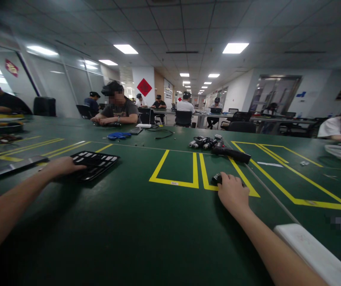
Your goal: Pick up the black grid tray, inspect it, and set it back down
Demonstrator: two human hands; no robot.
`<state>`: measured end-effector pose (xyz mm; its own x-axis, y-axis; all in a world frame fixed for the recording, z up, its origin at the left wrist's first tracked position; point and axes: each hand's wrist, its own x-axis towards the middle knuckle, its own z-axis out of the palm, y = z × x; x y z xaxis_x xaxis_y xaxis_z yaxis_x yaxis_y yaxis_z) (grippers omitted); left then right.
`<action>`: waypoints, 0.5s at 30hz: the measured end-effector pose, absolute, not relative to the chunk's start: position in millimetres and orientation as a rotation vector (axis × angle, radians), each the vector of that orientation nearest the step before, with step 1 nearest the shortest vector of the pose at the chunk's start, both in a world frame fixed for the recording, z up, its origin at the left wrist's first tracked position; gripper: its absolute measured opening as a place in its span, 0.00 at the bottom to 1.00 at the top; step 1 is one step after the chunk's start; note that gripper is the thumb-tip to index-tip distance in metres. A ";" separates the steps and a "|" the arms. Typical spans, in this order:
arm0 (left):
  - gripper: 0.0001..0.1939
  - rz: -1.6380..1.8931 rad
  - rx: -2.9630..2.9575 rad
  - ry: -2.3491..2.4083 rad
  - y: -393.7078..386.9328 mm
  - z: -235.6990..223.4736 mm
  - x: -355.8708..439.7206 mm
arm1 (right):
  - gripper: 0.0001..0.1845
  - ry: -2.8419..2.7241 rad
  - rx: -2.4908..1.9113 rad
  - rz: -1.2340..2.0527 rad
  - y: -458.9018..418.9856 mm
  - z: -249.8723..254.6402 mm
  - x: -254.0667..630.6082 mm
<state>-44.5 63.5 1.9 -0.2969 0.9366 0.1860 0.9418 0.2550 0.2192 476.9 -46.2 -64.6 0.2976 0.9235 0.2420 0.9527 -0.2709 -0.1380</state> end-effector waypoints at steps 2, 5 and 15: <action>0.21 -0.373 -1.915 -2.524 59.3 4.5 -20.9 | 0.25 -1.719 -2.216 -0.101 -48.1 -59.1 467.7; 0.19 -0.541 -2.069 -2.459 49.0 -0.9 38.5 | 0.24 -1.778 -1.922 0.079 -53.6 -53.3 445.8; 0.16 -1.322 -3.056 -1.766 -45.6 -49.4 187.7 | 0.20 -1.991 -1.065 0.420 -73.0 -78.8 400.0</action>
<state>187.7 -45.6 -49.4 0.3801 0.8933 0.2397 0.4813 -0.4124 0.7735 400.0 -73.0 -78.8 -0.3058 0.8056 0.5075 0.5318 0.5866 -0.6108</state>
